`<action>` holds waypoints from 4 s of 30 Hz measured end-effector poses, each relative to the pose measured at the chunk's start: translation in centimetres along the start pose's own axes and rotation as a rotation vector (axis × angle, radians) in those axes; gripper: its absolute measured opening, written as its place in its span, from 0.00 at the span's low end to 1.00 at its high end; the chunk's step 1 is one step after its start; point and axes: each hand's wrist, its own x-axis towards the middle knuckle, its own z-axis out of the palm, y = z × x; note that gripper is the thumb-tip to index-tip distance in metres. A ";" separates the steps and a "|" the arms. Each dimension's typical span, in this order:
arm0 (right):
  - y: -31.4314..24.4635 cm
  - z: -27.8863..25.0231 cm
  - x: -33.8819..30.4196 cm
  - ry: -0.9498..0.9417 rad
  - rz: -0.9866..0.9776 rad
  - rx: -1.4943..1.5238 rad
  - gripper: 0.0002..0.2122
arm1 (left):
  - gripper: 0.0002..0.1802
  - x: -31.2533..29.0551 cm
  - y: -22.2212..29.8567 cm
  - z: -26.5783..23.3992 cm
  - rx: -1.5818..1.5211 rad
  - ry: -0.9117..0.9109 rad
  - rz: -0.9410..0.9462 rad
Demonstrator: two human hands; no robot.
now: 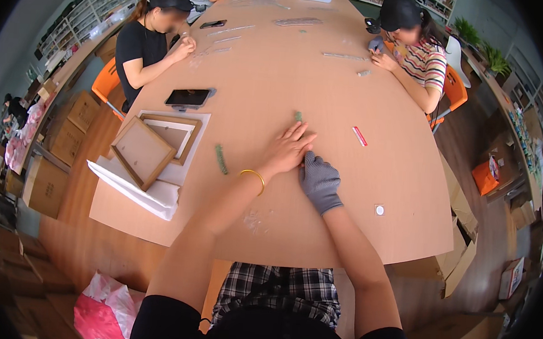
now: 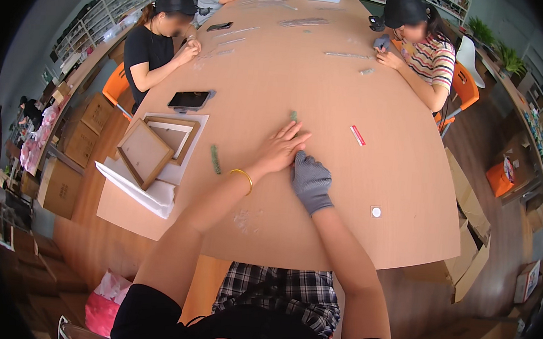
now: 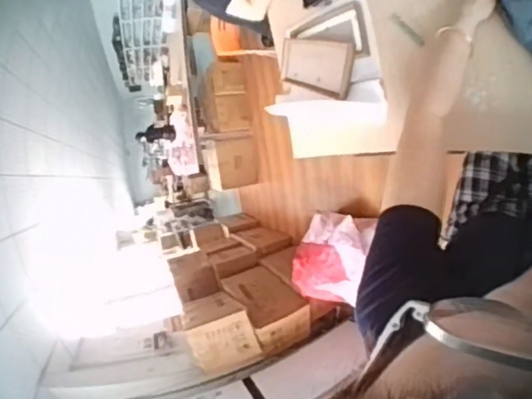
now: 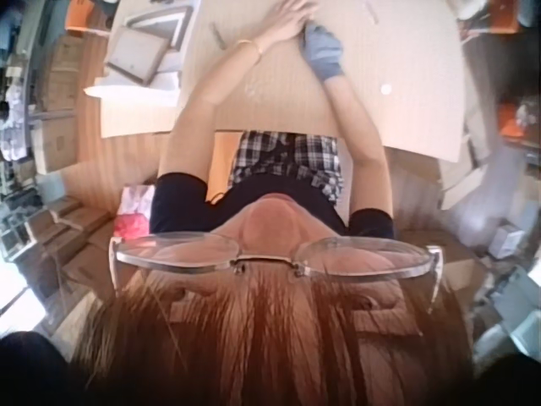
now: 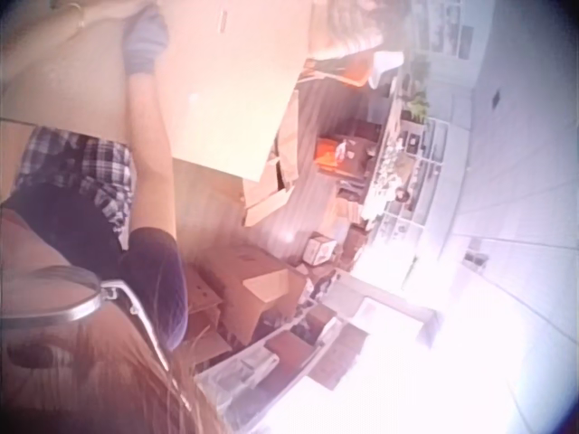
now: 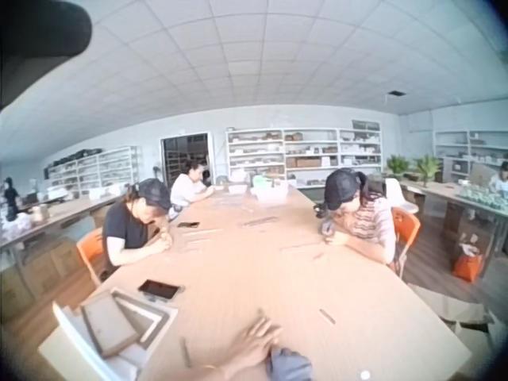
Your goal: The person assembles small green plastic parts with white plastic inserts by hand at a workbench.
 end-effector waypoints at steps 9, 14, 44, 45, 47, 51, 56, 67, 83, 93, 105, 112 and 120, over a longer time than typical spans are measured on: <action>0.0 -4.0 -5.0 -0.087 -0.020 0.002 0.08 | 0.28 0.2 -0.2 1.0 0.013 0.056 -0.030; 0.2 -4.9 -5.7 0.013 -0.047 0.107 0.08 | 0.30 0.3 -1.5 0.3 -0.223 0.221 -0.041; 6.6 -10.1 -10.7 0.290 0.146 0.271 0.10 | 0.34 -7.7 11.3 0.8 0.003 -0.046 0.089; 7.5 -10.9 -10.9 0.291 0.147 0.273 0.10 | 0.35 -7.5 11.4 0.8 0.030 -0.039 0.086; 9.3 -12.0 -11.7 0.252 0.279 0.032 0.12 | 0.37 -7.2 11.6 0.5 0.043 -0.073 0.092; 12.4 -11.5 -13.8 0.118 0.252 -0.124 0.13 | 0.47 -6.3 11.2 0.3 0.129 -0.153 0.165; 13.4 -10.6 -14.4 0.202 0.084 0.074 0.11 | 0.59 -5.7 10.3 0.5 0.053 -0.148 0.126; 12.8 -11.9 -14.4 0.178 0.210 0.302 0.09 | 0.22 -6.7 12.6 0.7 -0.252 0.138 0.175; 9.0 -8.5 -10.7 0.189 0.080 0.429 0.09 | 0.06 -5.2 13.1 2.4 -0.299 0.448 0.156; 8.3 -10.4 -10.9 0.133 0.428 0.862 0.04 | 0.06 -10.2 12.5 -1.4 -0.882 0.012 -0.284; 5.8 -10.3 -12.1 0.000 0.077 0.446 0.05 | 0.08 -14.2 13.1 0.6 -0.661 0.169 -0.079; 4.7 -9.7 -12.3 -0.078 0.138 0.631 0.04 | 0.06 -14.3 13.6 0.3 -0.590 0.130 -0.072; 4.3 -10.1 -12.3 -0.124 0.193 0.625 0.06 | 0.07 -14.4 14.1 0.0 -0.519 0.235 0.005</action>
